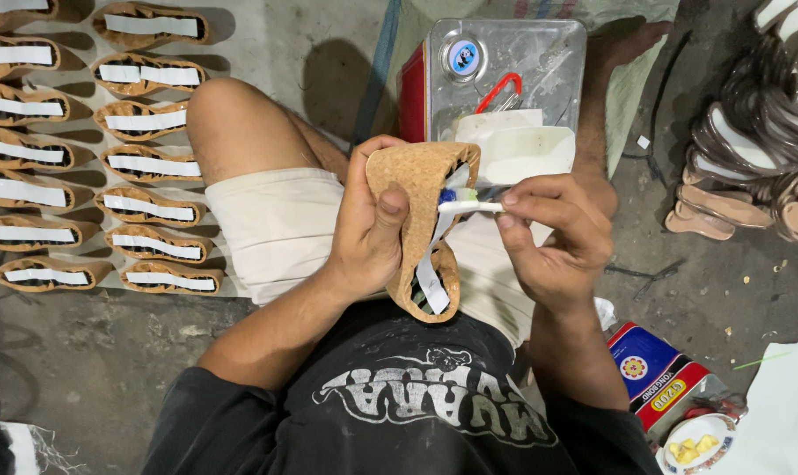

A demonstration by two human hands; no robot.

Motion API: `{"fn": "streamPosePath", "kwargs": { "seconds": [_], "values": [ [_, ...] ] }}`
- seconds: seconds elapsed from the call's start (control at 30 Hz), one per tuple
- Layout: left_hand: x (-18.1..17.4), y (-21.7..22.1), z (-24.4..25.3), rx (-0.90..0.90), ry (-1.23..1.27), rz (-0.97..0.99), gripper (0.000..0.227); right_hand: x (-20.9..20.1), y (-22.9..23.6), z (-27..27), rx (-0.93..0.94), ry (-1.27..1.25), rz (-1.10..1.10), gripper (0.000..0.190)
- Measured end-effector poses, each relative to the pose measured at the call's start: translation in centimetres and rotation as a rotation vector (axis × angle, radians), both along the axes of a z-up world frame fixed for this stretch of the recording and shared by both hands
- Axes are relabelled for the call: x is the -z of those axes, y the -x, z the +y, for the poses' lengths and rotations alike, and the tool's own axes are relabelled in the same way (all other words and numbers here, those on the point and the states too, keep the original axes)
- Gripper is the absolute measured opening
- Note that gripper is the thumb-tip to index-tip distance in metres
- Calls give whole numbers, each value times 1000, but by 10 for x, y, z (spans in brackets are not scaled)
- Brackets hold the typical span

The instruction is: The person sits on the floor and applies white glue to the edges of a cork shoe sole using a toothbrush. They repeatedly dip the brush into a container of glue and spread it along the perimeter of the sole, then place the finished sole onto a stack of similar soles.

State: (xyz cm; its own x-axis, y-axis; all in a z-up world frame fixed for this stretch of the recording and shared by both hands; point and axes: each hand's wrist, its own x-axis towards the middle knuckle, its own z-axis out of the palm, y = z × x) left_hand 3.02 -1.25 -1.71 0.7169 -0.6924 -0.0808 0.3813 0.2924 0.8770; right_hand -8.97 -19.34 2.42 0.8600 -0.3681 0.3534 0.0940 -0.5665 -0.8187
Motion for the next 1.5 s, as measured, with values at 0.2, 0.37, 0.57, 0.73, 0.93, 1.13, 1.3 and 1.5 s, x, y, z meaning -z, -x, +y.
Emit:
{"fn": "streamPosePath", "kwargs": {
  "seconds": [0.2,0.37,0.57,0.73,0.93,1.13,1.3,1.5],
  "values": [
    [-1,5,-3,6,48,-10,76,4,1,-1,123,-160,-40,14],
    [0,6,-2,-8,14,21,75,5,-3,-3,7,-45,-36,13],
    [0,7,-1,-5,9,21,72,-2,-5,-15,-101,-9,-31,13],
    [-1,9,-4,12,29,63,70,-7,-7,-17,-2,68,29,12],
    [9,-5,-7,-114,-117,155,69,-12,-6,-5,-94,91,125,11],
    [51,-29,11,26,147,867,51,1,24,-45,75,218,361,10],
    [66,-8,33,106,131,1091,52,29,3,-85,76,777,613,8],
    [66,7,33,207,25,1055,51,49,-21,-90,-41,1087,678,10]
  ]
}}
